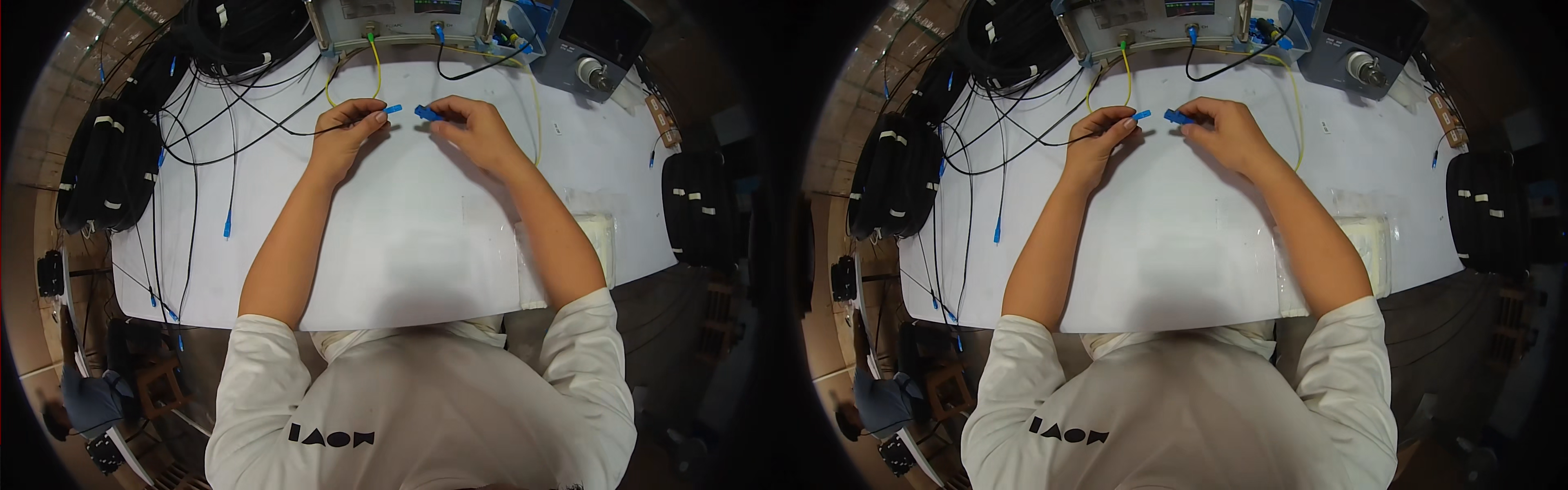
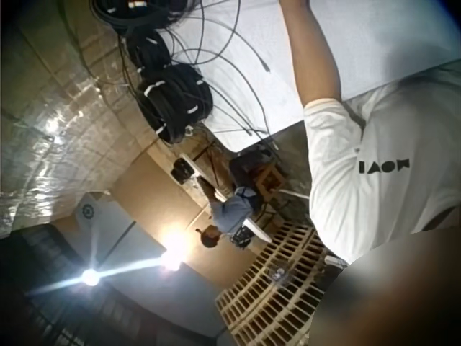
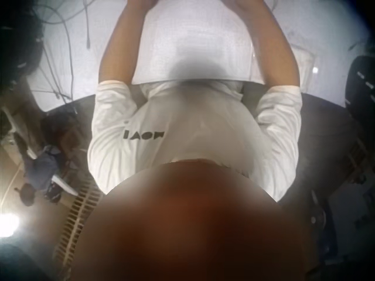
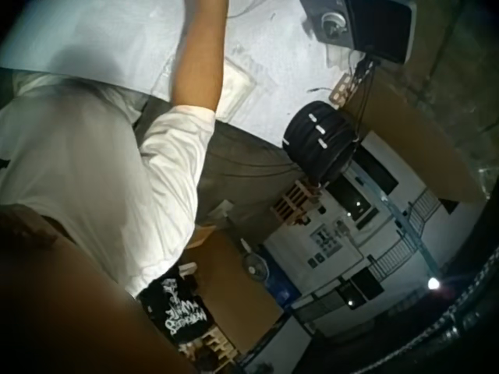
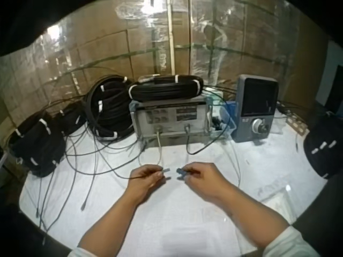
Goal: Connecting fiber optic cables to measurement equipment and checking signal strength.
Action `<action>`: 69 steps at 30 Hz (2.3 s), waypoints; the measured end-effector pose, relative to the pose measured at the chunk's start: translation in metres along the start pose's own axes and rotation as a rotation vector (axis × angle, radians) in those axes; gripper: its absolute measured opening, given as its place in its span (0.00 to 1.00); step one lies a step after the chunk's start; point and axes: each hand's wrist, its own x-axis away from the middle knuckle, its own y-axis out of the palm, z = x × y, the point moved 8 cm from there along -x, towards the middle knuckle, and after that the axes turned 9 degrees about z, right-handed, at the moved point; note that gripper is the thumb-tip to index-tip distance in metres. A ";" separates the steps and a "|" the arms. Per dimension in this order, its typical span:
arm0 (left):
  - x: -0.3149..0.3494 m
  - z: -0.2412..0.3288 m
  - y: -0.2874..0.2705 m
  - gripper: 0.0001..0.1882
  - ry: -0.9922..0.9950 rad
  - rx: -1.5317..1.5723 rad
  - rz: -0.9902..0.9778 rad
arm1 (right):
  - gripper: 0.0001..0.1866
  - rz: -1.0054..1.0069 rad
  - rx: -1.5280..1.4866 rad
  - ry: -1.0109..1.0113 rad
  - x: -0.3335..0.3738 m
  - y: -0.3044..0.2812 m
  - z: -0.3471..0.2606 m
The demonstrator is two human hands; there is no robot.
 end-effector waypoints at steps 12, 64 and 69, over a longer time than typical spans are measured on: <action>0.001 -0.001 0.005 0.11 0.009 -0.101 -0.084 | 0.14 -0.020 0.116 -0.185 0.001 0.003 -0.013; 0.003 -0.005 0.010 0.11 0.157 -0.233 0.018 | 0.10 0.048 0.166 -0.248 -0.003 0.016 -0.009; 0.004 -0.002 0.012 0.11 0.159 -0.281 0.003 | 0.11 0.050 0.112 -0.243 -0.003 0.015 -0.008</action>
